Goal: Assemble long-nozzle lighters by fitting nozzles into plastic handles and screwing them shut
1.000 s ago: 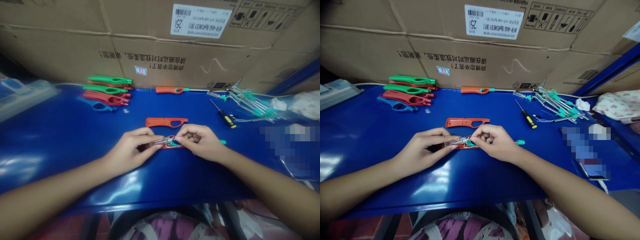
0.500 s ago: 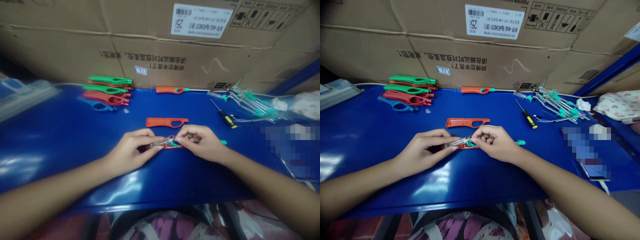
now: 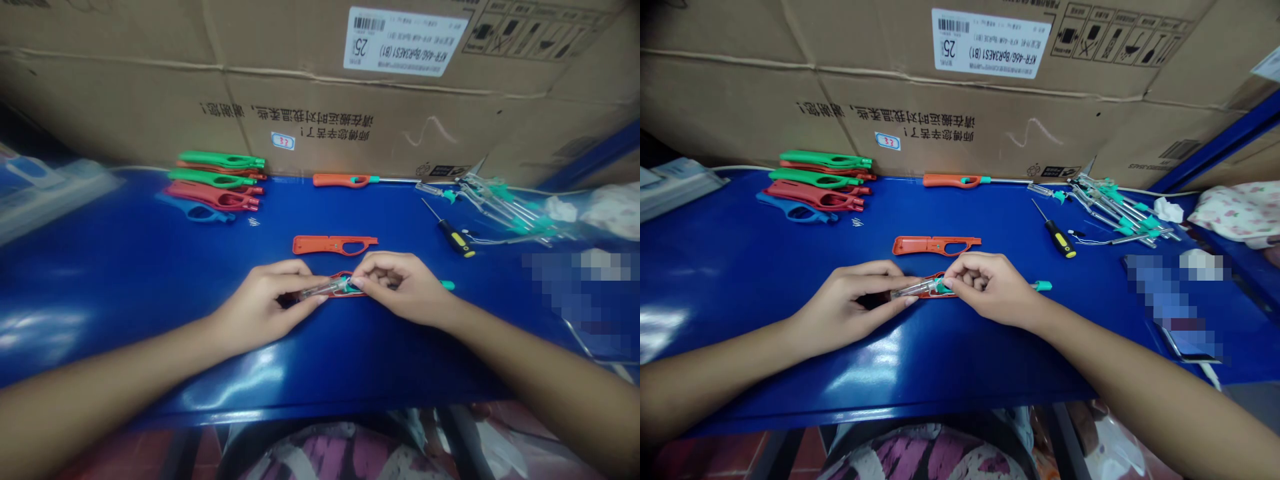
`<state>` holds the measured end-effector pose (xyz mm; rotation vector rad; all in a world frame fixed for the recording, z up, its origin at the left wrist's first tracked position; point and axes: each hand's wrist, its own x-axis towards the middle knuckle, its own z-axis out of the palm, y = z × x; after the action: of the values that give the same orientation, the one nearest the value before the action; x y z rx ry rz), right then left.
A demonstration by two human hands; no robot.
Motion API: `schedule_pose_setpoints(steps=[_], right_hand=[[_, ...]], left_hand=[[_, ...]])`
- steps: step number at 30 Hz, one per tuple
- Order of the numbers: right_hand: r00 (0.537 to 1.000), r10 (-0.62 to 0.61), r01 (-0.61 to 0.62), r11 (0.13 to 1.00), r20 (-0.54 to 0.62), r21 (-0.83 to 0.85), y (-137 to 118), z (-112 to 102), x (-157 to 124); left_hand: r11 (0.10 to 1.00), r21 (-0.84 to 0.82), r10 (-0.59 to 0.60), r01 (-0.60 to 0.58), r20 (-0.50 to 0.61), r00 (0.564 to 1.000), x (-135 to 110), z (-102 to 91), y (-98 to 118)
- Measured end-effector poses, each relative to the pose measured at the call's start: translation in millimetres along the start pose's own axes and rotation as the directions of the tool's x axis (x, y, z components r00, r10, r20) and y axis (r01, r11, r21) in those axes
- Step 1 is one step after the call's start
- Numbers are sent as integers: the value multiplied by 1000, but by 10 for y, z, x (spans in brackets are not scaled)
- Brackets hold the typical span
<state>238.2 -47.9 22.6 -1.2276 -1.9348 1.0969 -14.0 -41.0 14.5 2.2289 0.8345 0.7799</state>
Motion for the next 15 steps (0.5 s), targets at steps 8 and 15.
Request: schedule_pose_setpoints(steps=[8,15], right_hand=[[1000,-28,28,999,-10,-31,22,-1,-8],[999,-40,40,999,-6,-15,24,-4,-15]], left_hand=[[1000,-1,4,-4,-4,1000,-1,3,15],[1000,-14,-3,3,-8,1000,-9,7,8]])
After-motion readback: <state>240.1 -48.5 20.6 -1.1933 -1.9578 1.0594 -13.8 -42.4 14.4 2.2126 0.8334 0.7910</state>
